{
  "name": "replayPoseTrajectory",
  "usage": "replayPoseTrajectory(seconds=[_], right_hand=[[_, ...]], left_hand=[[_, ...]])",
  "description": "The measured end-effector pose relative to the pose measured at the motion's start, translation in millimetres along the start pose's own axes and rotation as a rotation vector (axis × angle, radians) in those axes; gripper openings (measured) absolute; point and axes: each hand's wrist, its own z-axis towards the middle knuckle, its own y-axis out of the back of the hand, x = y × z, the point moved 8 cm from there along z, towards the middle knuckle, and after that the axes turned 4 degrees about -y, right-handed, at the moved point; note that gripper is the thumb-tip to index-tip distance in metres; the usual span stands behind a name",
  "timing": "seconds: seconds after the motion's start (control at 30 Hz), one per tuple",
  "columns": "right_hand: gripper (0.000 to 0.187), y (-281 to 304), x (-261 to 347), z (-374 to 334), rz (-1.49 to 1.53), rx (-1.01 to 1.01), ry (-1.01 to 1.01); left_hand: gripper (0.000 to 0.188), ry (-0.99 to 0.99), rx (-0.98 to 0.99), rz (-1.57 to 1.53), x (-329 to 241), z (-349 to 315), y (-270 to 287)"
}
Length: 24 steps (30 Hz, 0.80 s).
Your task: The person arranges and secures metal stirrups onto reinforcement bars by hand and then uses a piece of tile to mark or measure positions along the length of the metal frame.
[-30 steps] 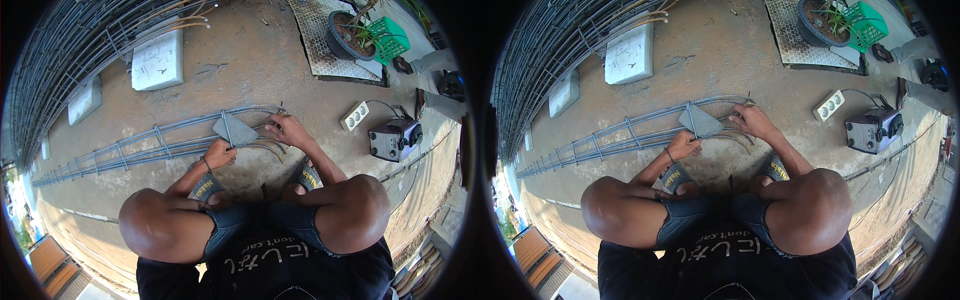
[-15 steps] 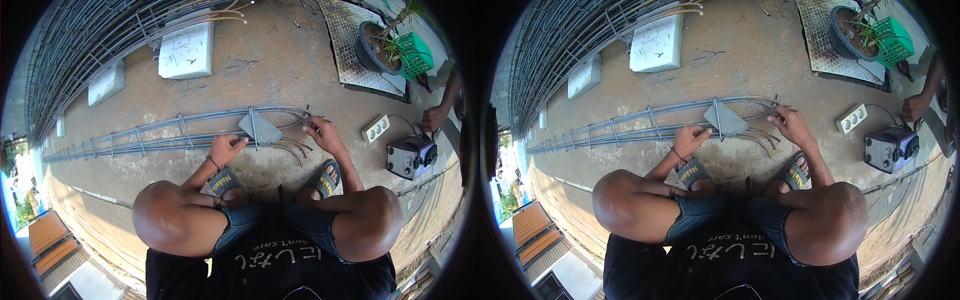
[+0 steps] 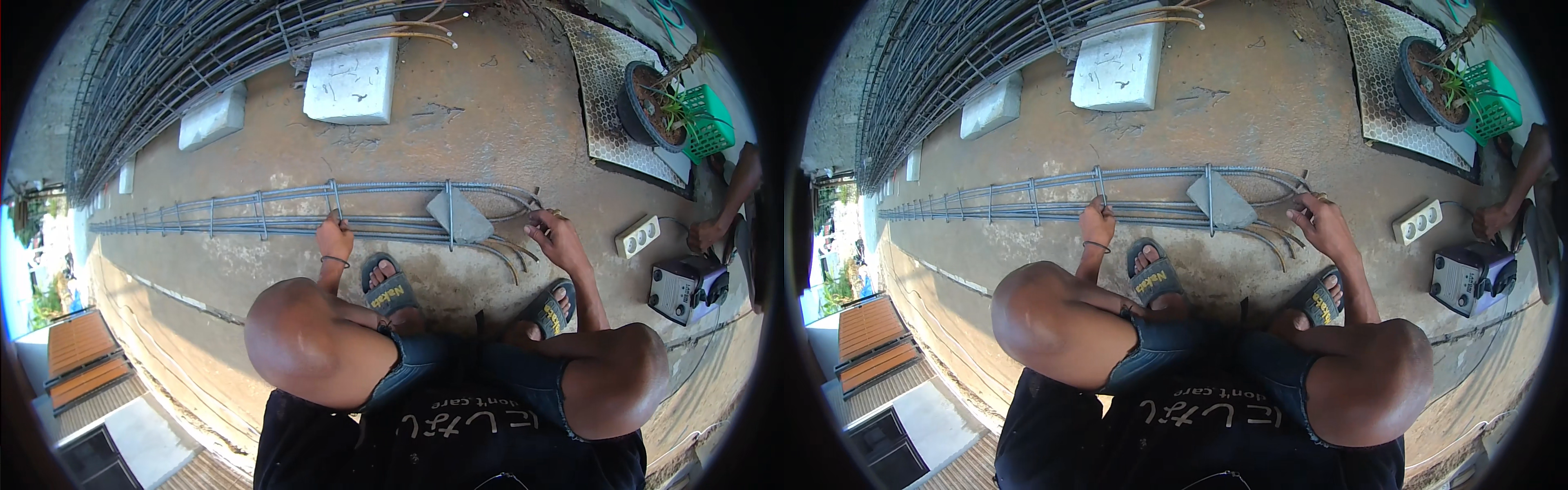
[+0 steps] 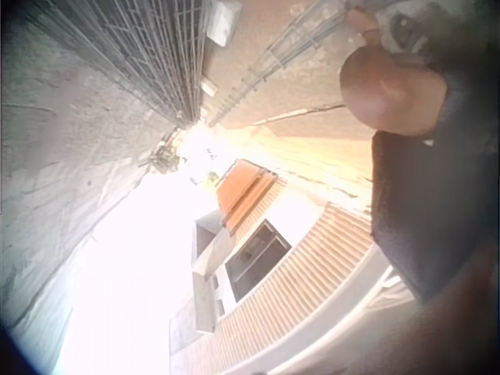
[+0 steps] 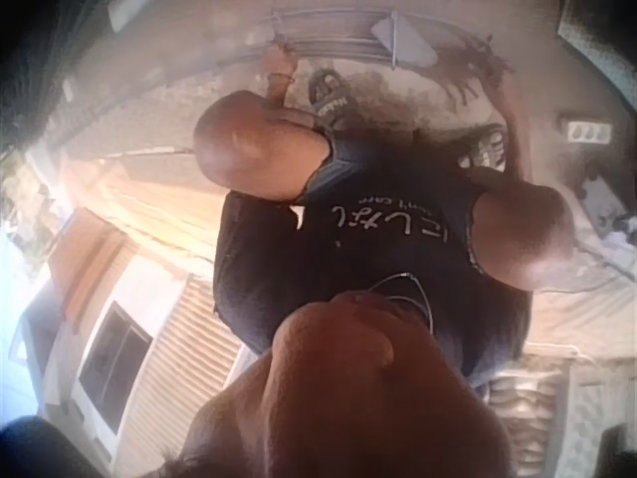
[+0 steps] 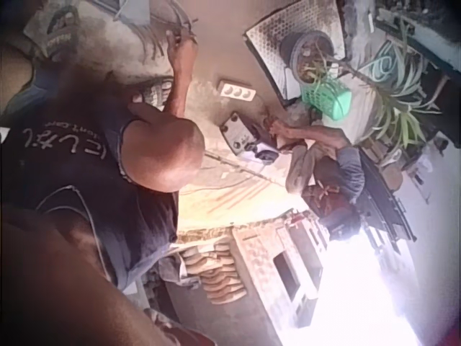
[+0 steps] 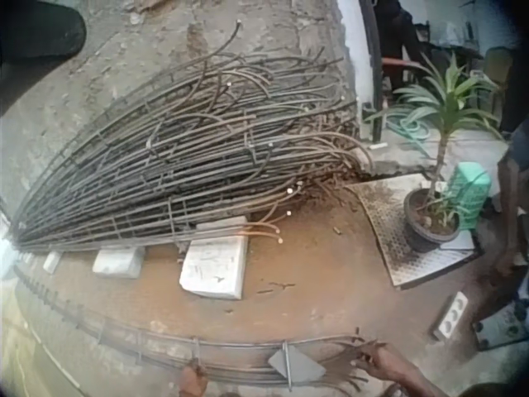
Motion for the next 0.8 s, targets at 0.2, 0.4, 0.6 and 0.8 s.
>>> replayPoseTrajectory(seconds=[0.2, 0.4, 0.6, 0.8], right_hand=[[0.026, 2, -12, 0, 0.034, -0.012, -0.030], [0.026, 4, -16, -3, 0.026, -0.013, -0.052], [0.025, 8, -18, -2, 0.053, -0.031, -0.044], [0.026, 6, -17, -2, 0.022, -0.016, -0.072]], left_hand=[[0.029, -0.050, -0.084, -0.078, 33, -5, 8], [0.028, -0.035, -0.019, -0.204, 33, -6, 6], [0.027, -0.113, -0.112, 0.155, -6, -11, 21], [0.032, 0.066, -0.050, 0.276, -4, 15, 15]])
